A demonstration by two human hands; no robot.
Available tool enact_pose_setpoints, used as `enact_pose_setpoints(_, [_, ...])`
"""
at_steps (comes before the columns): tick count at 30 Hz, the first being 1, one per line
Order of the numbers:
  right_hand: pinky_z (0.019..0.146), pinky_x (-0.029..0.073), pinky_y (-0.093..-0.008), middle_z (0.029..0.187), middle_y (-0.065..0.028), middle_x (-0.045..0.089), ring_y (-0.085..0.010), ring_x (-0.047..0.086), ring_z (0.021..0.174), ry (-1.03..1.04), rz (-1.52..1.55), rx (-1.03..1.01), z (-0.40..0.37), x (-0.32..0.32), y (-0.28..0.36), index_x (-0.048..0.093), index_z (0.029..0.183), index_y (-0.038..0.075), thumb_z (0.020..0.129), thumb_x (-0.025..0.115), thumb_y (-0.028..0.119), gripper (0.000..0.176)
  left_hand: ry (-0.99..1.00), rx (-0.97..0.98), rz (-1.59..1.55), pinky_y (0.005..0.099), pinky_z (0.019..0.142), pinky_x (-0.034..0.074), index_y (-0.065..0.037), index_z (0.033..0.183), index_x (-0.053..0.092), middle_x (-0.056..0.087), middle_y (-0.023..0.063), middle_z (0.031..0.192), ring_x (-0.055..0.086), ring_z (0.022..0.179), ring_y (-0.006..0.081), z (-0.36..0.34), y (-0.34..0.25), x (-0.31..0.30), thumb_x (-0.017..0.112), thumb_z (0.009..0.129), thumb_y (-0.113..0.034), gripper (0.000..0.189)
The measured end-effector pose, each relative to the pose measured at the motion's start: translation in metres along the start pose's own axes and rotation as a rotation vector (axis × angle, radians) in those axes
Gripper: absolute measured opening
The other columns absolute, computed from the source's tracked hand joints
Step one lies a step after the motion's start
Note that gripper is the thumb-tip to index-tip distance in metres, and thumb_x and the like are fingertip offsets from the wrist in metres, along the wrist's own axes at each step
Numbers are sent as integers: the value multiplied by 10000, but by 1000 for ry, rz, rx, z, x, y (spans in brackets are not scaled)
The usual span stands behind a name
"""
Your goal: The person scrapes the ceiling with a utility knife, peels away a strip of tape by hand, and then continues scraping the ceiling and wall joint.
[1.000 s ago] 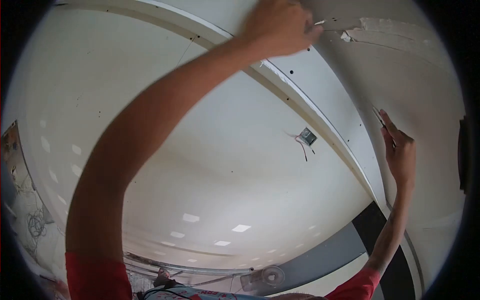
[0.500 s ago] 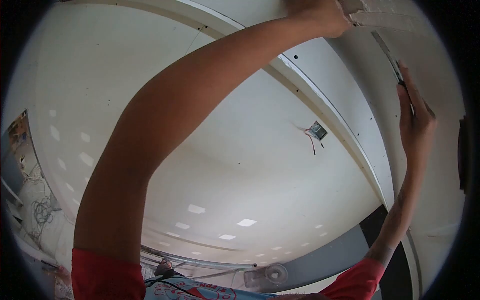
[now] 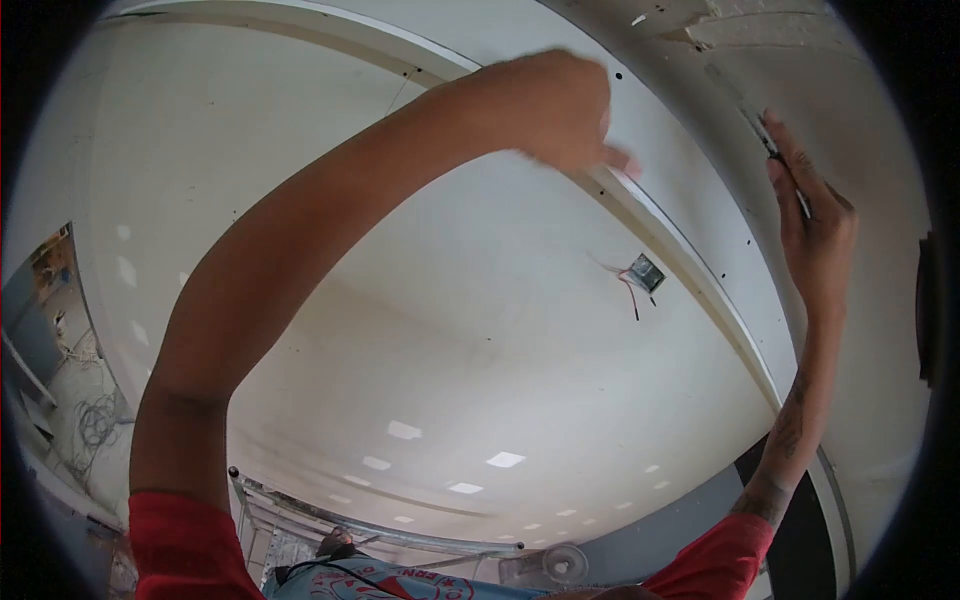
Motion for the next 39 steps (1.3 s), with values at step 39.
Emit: enact_pose_setpoints(39, [740,497,-311,1046,-104,535,-153,547,857,85,1703,1720,-324,102,442,290,1588,22,1072,453,145,555,553,-155,-96,407,823,550,-5,1160,695,722,226,984,723,917,317,-116,11,171,508,1057,-470,511])
Point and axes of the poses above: each hand's wrist, its own z-axis towards the middle knuckle, its own x-axis out of the palm, y = z × x, the point moved 5 cm from there along z, towards the middle knuckle
